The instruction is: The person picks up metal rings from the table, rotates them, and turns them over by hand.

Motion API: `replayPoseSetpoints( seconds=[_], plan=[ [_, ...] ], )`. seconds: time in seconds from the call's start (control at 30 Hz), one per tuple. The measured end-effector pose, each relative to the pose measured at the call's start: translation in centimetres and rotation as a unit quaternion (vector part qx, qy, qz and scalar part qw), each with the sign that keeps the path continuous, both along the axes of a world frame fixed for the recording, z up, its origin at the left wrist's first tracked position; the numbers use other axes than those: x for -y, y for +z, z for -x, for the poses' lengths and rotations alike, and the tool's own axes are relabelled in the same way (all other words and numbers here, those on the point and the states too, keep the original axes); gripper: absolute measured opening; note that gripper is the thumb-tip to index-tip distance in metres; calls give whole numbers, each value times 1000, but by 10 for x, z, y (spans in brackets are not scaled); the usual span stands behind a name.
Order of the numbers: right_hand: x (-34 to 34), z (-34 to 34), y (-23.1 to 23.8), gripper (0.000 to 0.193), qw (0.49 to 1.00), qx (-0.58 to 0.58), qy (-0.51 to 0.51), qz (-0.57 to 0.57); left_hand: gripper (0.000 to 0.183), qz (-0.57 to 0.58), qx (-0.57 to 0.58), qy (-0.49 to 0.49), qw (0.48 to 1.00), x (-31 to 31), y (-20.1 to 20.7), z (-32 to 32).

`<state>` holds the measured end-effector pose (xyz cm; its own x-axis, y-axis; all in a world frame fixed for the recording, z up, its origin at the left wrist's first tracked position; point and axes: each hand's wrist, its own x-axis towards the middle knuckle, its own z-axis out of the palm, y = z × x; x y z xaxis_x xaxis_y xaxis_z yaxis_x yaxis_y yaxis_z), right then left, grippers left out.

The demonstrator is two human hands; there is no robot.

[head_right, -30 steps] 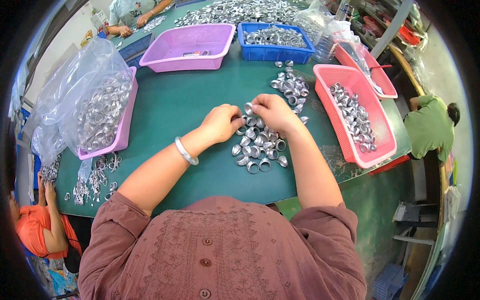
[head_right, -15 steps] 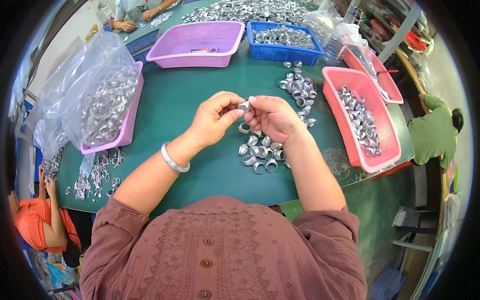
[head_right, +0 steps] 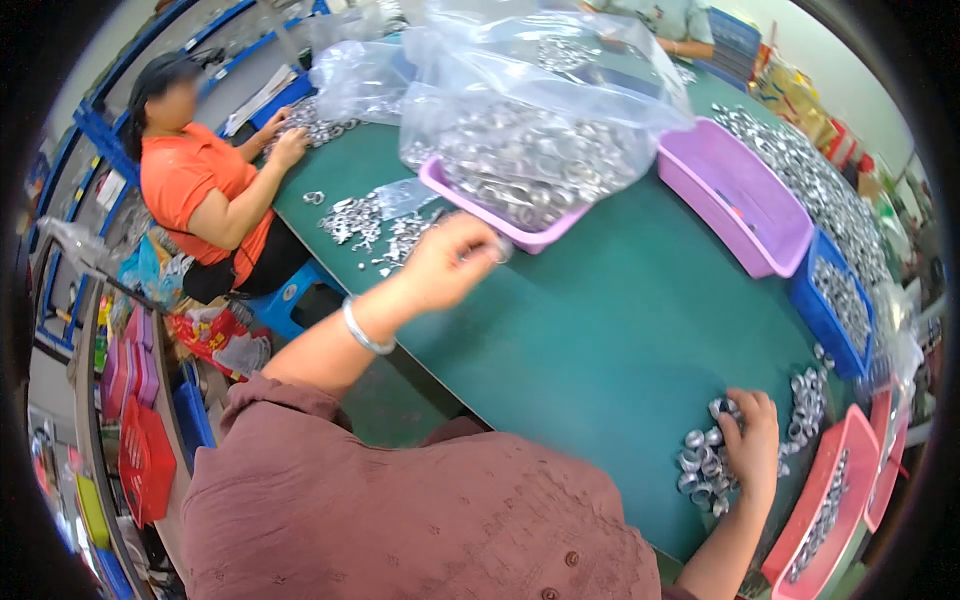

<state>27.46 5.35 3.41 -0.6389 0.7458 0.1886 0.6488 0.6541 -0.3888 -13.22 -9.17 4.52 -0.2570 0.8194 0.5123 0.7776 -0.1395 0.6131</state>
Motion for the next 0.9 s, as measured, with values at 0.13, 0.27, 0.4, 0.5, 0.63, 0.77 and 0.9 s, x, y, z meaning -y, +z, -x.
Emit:
replayPoseSetpoints(
  seconds=[0.13,0.27,0.4,0.5,0.63,0.77,0.9],
  plan=[
    [1,15,7,26,999,5,-10,39,16,7,-90,297,951,32,-3,142],
    [1,3,2,36,999,34,-16,29,19,167,-16,510,844,32,4,214],
    [3,2,6,46,995,65,-35,62,18,173,-44,553,814,14,-7,237],
    [5,4,5,43,997,43,-45,45,20,182,-35,566,803,6,-16,252],
    [7,10,7,44,996,51,-59,42,17,148,16,576,804,4,-28,272],
    [8,9,8,45,995,56,-69,43,14,128,28,572,810,-3,-35,281],
    [5,10,7,44,995,56,-55,62,14,138,20,568,811,-1,-39,292]
  ],
)
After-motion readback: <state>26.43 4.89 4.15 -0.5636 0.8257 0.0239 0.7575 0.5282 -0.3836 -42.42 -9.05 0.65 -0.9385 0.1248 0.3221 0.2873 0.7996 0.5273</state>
